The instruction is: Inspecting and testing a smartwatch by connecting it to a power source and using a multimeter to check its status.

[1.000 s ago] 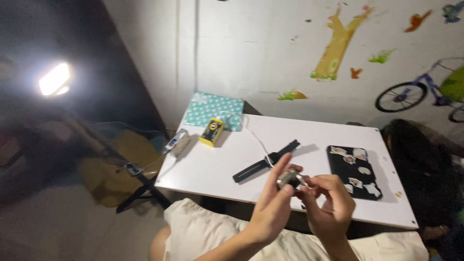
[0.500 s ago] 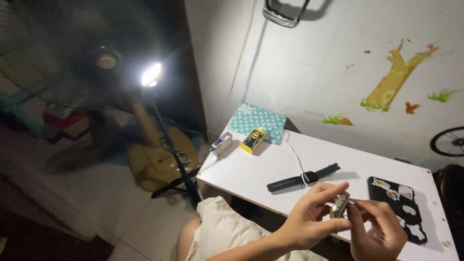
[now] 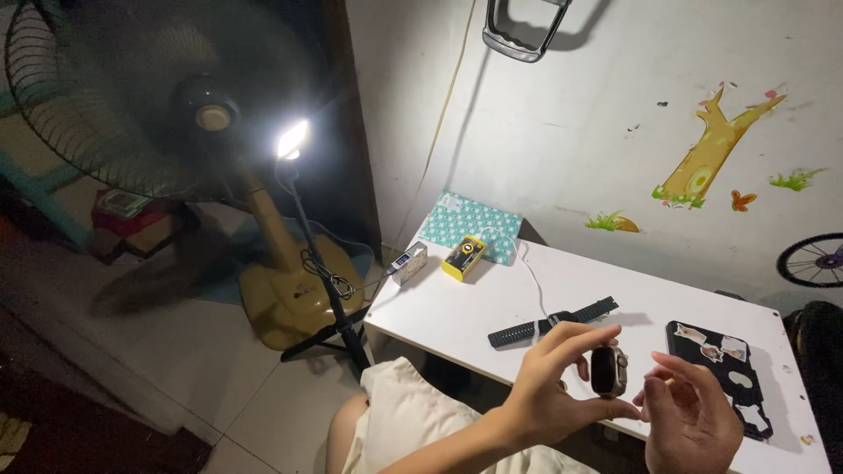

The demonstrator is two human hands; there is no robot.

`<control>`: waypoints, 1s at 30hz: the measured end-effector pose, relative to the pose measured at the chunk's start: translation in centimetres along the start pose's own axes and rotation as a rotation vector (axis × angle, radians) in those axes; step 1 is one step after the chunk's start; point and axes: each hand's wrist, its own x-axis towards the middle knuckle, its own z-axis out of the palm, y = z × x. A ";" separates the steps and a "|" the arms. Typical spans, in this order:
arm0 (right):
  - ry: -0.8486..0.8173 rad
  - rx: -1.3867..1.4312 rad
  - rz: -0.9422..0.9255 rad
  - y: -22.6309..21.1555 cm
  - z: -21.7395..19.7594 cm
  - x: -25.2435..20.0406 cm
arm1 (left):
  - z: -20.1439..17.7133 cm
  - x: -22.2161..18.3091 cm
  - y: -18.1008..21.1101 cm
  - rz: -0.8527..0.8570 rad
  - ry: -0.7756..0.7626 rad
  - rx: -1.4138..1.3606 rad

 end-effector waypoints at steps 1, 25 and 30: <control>-0.006 0.042 -0.015 0.3 0.0 0.0 | -0.1 0.0 -0.2 0.063 0.006 0.063; -0.308 1.019 0.867 5.5 0.1 -0.8 | -1.7 1.2 0.3 0.407 -0.169 0.435; -0.463 1.149 0.739 2.9 -0.4 0.0 | -0.3 0.6 -1.5 0.402 -0.167 0.443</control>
